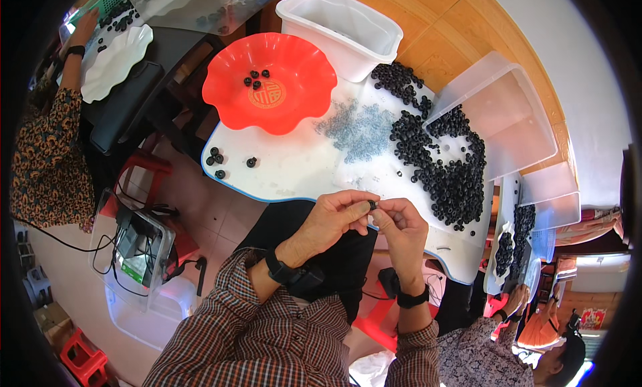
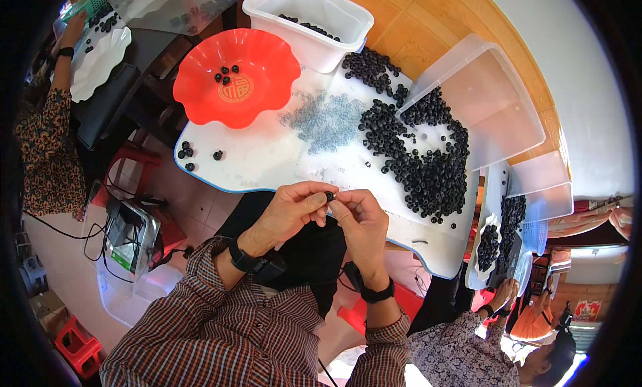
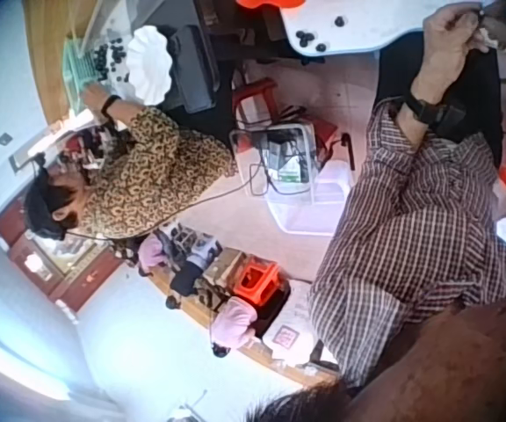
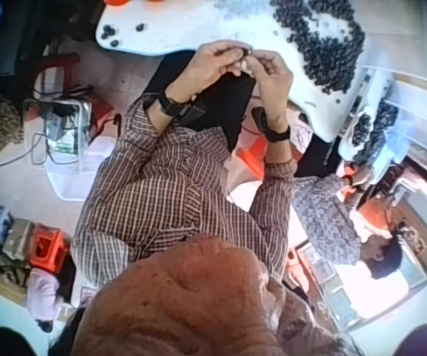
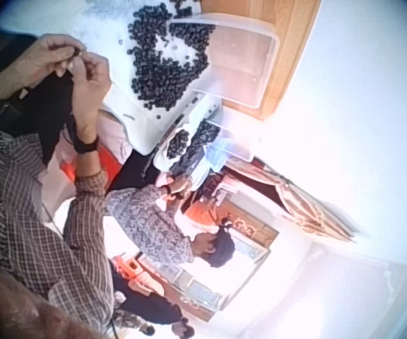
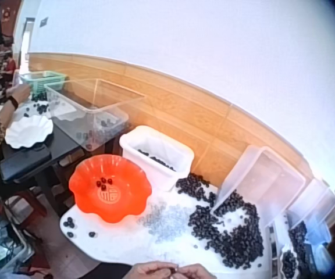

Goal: The person picks up a black plastic component and a small metal pin, inserts the pin into the component, and places the assembled piece into a red bowl, repeating the process several times.

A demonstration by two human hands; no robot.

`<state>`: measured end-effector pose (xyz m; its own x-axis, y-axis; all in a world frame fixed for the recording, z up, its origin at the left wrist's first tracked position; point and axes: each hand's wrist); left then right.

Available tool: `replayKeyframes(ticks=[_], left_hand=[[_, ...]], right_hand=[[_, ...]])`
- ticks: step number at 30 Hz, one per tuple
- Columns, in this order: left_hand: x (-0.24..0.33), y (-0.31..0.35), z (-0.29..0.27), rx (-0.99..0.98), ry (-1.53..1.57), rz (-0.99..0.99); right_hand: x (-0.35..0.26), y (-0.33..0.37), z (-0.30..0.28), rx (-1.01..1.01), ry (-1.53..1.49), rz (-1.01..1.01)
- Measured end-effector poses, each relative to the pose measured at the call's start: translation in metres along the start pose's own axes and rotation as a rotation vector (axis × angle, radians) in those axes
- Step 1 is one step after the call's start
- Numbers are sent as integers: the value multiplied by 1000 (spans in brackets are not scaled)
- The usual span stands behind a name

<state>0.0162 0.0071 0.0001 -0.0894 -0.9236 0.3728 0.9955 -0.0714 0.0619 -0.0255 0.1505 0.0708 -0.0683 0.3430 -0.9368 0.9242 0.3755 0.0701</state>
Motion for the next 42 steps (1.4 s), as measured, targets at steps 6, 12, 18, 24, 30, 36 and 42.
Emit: replayKeyframes(ticks=[6, 12, 18, 24, 30, 36, 42], left_hand=[[4, 3, 0, 41, -21, -66], [3, 5, 3, 89, -104, -57], [3, 5, 1, 122, -236, -57], [8, 5, -1, 75, -264, -87], [16, 6, 2, 51, -296, -149], [22, 6, 3, 184, -264, -23], [17, 8, -3, 142, -219, -52]], right_hand=[[18, 3, 1, 52, 120, -156], [22, 7, 5, 77, 248, -201], [17, 9, 5, 70, 358, -279], [14, 7, 1, 34, 477, -388], [17, 3, -14, -106, 392, -329], [22, -20, -24, -14, 349, -247], [49, -51, -23, 282, 675, -403]])
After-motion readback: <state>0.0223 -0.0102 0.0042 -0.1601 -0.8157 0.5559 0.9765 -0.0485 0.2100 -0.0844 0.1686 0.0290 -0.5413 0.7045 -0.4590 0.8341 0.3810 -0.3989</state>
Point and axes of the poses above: each hand's wrist, its own y-axis away from the middle knuckle, its own z-axis out of the palm, x = y × z, and after that the axes turned 11 degrees about y, right-handed
